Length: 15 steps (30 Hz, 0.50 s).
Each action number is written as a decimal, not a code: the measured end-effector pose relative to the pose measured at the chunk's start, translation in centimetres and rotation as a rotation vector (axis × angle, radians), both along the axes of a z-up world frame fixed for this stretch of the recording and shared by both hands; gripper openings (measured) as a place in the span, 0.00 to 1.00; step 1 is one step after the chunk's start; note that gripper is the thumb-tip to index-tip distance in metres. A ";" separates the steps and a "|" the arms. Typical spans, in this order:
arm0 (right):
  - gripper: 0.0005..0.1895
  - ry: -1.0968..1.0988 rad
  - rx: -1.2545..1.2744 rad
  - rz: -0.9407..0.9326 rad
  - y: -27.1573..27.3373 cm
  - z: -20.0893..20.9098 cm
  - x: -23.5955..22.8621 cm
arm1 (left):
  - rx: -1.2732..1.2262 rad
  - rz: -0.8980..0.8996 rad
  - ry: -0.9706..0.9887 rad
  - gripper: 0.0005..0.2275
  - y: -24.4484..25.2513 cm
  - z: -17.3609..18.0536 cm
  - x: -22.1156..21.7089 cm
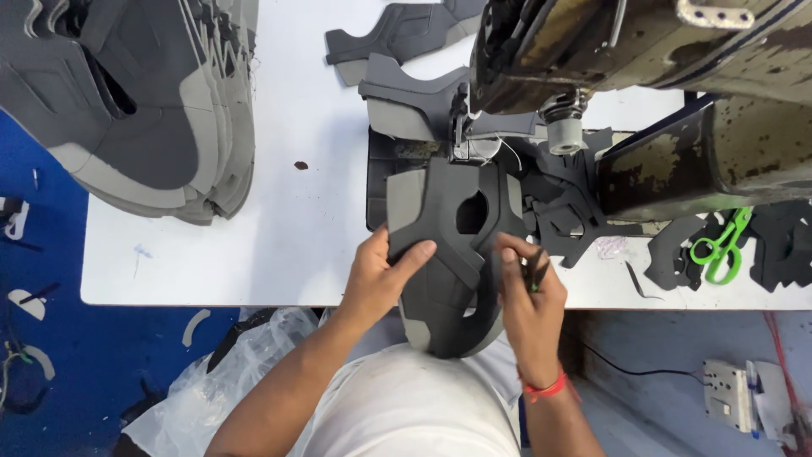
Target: The person uses a sewing machine to stitch together gray and black shoe parts. They guide the material under the needle, cut the thread with scissors, and place the finished pieces onto a stack.
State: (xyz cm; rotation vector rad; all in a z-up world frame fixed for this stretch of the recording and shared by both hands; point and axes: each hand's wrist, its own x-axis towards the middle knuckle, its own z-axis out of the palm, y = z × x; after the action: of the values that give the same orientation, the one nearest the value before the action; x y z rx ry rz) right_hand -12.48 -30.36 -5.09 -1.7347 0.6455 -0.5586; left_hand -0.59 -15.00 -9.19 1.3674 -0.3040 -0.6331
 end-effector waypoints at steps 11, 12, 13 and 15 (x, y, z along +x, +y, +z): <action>0.16 0.214 0.179 0.103 -0.8 -2.5 -0.6 | -0.057 -0.020 -0.044 0.20 -0.4 -0.4 -0.7; 0.16 0.178 0.172 0.130 -0.9 -2.8 -0.6 | -0.009 -0.052 -0.020 0.19 -0.2 -0.2 -0.4; 0.16 0.142 0.165 0.157 -0.9 -3.1 -0.7 | 0.039 -0.084 0.003 0.18 0.1 -0.1 -0.1; 0.16 0.167 0.189 0.134 -0.7 -2.9 -0.5 | 0.038 -0.100 0.018 0.18 0.3 -0.6 0.2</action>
State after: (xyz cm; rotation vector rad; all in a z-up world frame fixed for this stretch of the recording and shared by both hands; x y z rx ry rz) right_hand -13.00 -31.08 -7.99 -1.6424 0.6709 -0.2531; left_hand -0.40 -14.71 -9.81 1.3885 -0.3493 -0.7370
